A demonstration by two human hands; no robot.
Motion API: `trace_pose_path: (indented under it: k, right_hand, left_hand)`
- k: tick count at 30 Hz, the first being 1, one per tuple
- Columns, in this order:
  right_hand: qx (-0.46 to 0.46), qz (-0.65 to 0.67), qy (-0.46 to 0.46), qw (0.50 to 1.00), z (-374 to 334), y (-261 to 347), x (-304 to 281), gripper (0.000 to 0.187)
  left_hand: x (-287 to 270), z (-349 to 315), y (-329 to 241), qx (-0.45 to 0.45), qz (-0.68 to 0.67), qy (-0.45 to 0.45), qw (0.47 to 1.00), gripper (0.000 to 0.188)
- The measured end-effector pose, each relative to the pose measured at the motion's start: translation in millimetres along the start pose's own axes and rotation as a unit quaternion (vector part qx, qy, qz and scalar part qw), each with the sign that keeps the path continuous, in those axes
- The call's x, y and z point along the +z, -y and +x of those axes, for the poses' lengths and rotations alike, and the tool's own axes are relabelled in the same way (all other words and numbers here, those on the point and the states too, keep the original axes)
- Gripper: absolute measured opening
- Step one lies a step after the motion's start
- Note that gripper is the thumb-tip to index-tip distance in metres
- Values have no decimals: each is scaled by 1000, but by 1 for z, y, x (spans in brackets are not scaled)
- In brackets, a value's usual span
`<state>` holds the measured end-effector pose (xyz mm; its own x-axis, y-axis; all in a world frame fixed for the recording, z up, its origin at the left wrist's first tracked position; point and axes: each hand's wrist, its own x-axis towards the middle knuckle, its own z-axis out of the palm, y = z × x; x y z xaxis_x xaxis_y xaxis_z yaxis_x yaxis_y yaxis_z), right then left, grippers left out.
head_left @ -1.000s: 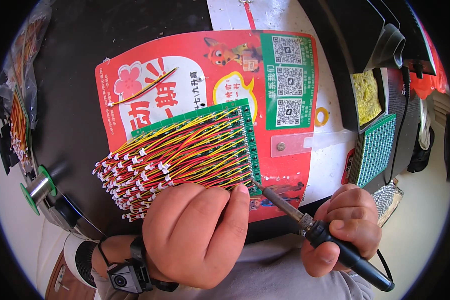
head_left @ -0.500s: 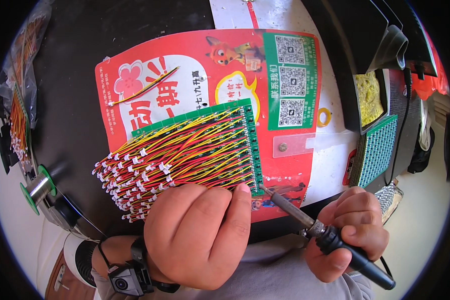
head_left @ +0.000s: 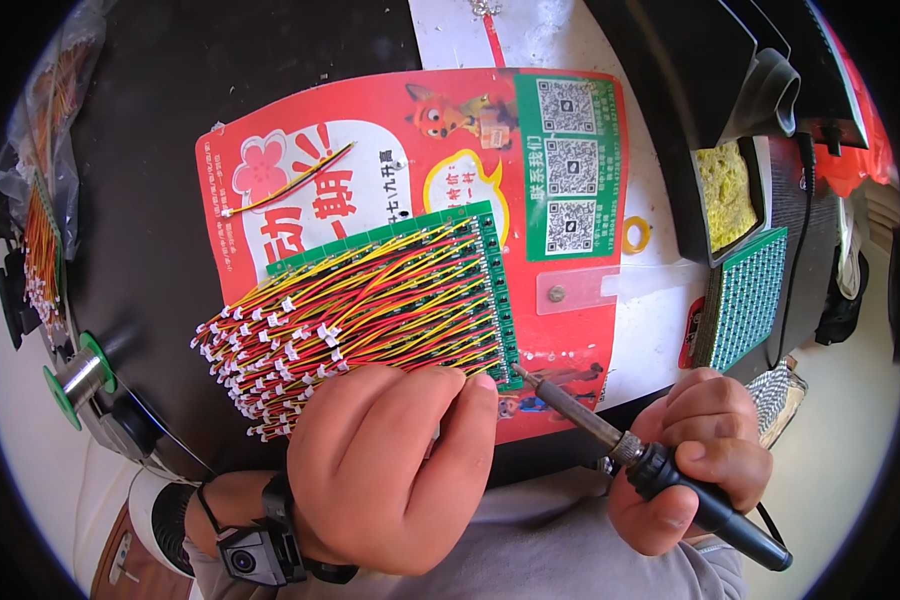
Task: Soldering multiple colored wires onto a green printed circuit board at a workstation.
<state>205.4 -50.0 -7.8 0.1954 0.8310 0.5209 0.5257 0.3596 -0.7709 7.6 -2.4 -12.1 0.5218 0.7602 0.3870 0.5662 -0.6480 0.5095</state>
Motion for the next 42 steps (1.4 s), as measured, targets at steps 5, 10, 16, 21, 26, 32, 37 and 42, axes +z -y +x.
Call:
trace_pose_path:
  k: [5,10,16,21,26,32,37,42]
  right_hand:
    - [5,6,7,1000,0,2,-1,32]
    - [5,-4,18,1000,0,2,-2,32]
    - [-6,-14,28,999,1,0,2,31]
    - [1,-22,34,999,2,2,2,31]
    - [-19,-18,48,999,4,-1,0,31]
    - [2,-29,33,999,3,2,2,31]
    - [-6,-24,40,999,4,1,1,31]
    - [1,-27,47,999,5,2,1,32]
  left_hand:
    - [-5,2,-7,-11,-9,0,1000,26]
    - [-1,-2,-5,-15,7,12,1000,22]
    - [0,-1,-4,-25,7,20,999,18]
    - [0,-1,-4,-5,26,14,1000,18]
    - [0,0,-3,-2,20,16,1000,18]
    - [-1,-1,-3,-6,19,12,1000,19]
    - [0,-1,-2,1,16,15,1000,20]
    - [-1,-2,0,10,9,16,1000,21]
